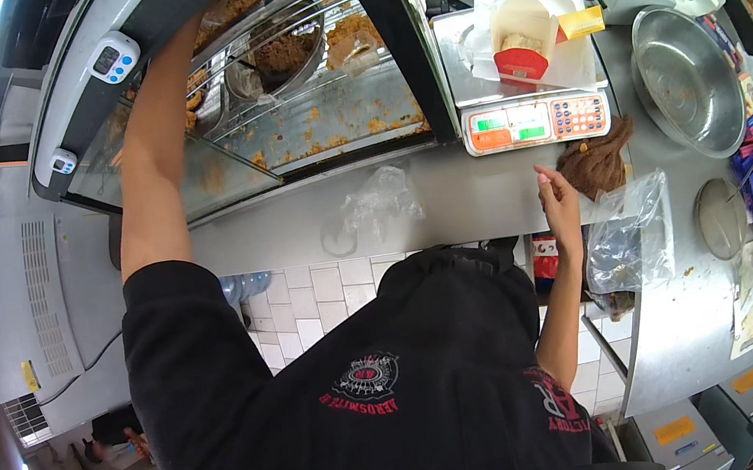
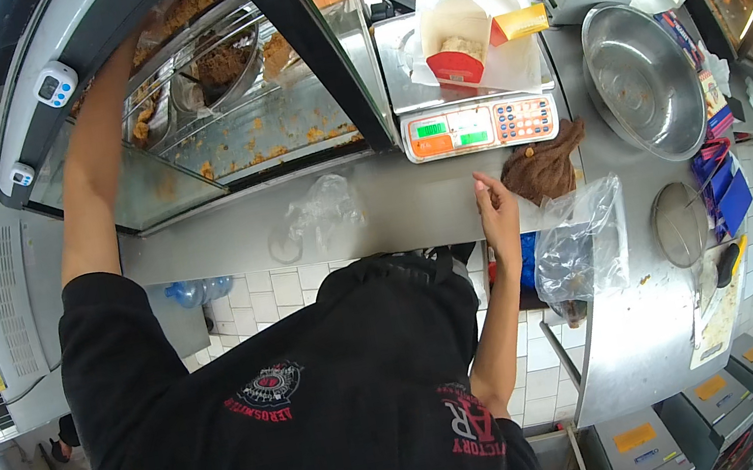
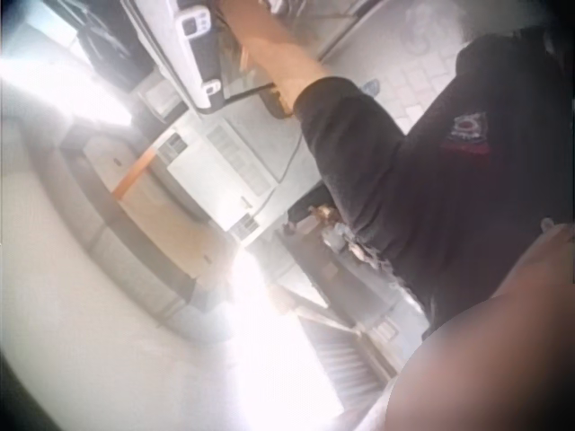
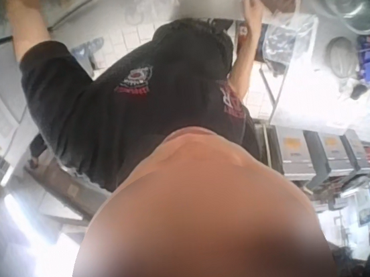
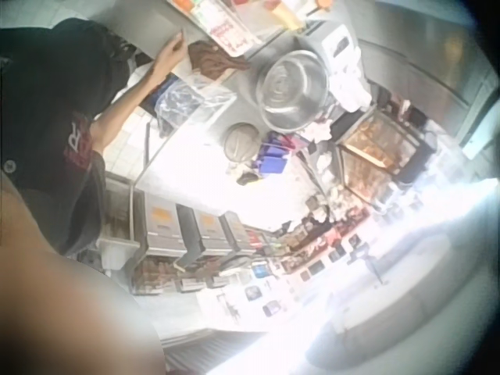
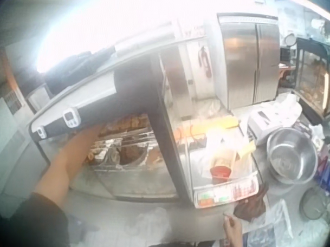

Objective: The person assembles a takeout meal by placing fried chicken pieces into a paper tray, adding sauce, and including a side of rice. They then hand the tray to a coworker, who packs the meal into a bag with additional items.

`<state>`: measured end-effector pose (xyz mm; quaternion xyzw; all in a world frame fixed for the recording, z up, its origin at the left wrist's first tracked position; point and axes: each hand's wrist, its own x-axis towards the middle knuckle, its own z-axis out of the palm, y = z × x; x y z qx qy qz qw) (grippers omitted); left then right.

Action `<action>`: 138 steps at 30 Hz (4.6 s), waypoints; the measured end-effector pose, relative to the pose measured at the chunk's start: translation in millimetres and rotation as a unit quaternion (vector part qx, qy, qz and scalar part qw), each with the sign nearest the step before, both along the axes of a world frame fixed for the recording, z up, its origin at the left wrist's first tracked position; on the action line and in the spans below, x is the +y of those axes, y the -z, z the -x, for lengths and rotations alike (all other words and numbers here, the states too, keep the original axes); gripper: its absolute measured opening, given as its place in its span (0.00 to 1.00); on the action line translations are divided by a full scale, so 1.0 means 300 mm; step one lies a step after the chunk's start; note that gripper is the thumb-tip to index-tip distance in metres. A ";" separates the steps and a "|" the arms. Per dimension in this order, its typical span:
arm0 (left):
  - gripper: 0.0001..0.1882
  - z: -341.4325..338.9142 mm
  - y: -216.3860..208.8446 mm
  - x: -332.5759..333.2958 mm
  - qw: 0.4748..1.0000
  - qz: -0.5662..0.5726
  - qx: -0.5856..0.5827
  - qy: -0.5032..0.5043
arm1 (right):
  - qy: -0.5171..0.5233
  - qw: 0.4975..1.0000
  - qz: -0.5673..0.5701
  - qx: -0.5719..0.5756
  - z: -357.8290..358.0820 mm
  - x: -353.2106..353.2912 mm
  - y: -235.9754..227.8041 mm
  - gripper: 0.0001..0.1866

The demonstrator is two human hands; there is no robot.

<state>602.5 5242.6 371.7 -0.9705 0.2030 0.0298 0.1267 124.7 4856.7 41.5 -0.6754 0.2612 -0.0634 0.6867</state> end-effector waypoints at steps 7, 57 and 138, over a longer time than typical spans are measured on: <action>0.31 -0.008 0.030 -0.055 1.000 -0.016 -0.015 0.005 | 0.000 1.000 0.021 -0.009 -0.017 -0.023 0.005 0.20; 0.40 0.196 -0.006 -0.279 0.981 0.168 -0.013 0.092 | -0.024 0.997 0.066 -0.019 -0.013 -0.040 0.110 0.18; 0.18 0.202 0.044 -0.240 0.962 0.172 -0.183 0.104 | -0.092 0.995 0.004 0.034 -0.053 -0.040 0.078 0.18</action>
